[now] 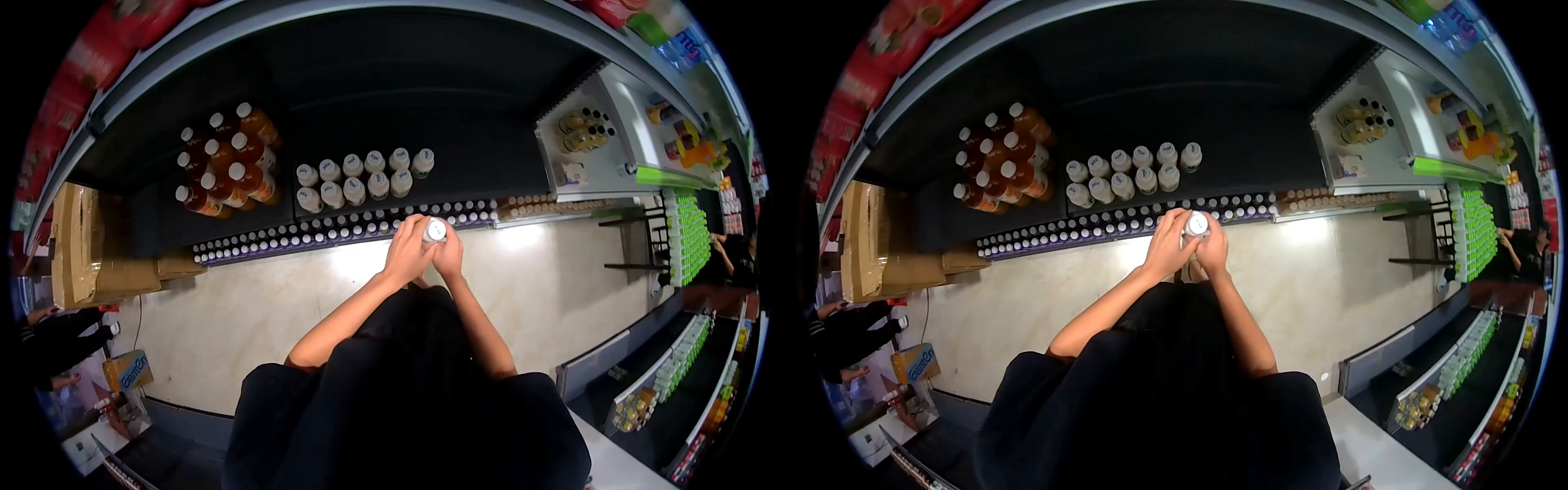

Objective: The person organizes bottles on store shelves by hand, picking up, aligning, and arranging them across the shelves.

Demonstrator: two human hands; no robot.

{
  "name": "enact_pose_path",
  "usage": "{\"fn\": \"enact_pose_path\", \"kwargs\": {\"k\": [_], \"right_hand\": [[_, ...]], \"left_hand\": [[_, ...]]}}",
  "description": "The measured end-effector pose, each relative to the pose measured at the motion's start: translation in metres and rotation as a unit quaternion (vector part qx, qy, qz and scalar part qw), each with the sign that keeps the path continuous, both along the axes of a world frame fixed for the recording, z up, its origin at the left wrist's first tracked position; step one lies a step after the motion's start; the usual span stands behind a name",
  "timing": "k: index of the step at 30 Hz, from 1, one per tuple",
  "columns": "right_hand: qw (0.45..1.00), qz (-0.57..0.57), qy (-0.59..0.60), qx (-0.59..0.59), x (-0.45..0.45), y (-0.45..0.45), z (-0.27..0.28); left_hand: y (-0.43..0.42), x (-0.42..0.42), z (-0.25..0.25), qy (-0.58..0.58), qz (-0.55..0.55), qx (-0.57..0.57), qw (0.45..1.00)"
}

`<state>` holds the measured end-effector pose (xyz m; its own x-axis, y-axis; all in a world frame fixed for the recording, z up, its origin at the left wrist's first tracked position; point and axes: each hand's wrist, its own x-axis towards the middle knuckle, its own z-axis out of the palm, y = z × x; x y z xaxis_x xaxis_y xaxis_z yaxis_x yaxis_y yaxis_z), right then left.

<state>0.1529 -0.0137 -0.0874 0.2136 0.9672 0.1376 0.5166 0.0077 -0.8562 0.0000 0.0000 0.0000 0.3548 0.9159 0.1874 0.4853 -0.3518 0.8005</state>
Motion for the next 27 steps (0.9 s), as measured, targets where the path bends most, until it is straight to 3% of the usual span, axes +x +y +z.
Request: {"fn": "enact_pose_path", "kwargs": {"k": [2, 3, 6, 9, 13, 17, 18, 25, 27], "right_hand": [[0.998, 0.017, 0.052, 0.035, -0.015, 0.034, -0.016], [0.998, 0.017, 0.036, -0.039, 0.037, 0.042, -0.010], [0.984, -0.018, -0.079, -0.159, 0.039, 0.108, 0.003], [0.995, -0.012, -0.009, -0.100, 0.046, 0.136, -0.010], [0.983, 0.057, -0.114, -0.134, 0.047, 0.156, -0.034], [0.981, 0.030, -0.170, -0.091, 0.058, 0.155, -0.060], [0.971, 0.041, -0.161, -0.169, 0.057, 0.157, -0.057], [0.976, 0.099, -0.134, -0.141, 0.060, 0.159, -0.052], [0.972, 0.097, -0.155, -0.145, 0.055, 0.161, -0.047]], "left_hand": [[0.011, -0.008, 0.007, 0.006, 0.004, 0.003, 1.000], [0.017, 0.045, 0.001, -0.006, 0.012, -0.017, 1.000], [0.052, 0.064, 0.001, 0.049, 0.032, 0.006, 0.998], [0.066, 0.079, -0.005, 0.100, 0.033, 0.042, 0.994], [0.079, 0.089, -0.018, 0.112, 0.043, 0.010, 0.993], [0.076, 0.102, -0.024, 0.129, 0.049, -0.014, 0.990], [0.075, 0.100, -0.029, 0.133, 0.049, -0.021, 0.990], [0.072, 0.093, -0.046, 0.106, 0.061, -0.071, 0.990], [0.077, 0.086, -0.046, 0.104, 0.070, -0.029, 0.992]]}}
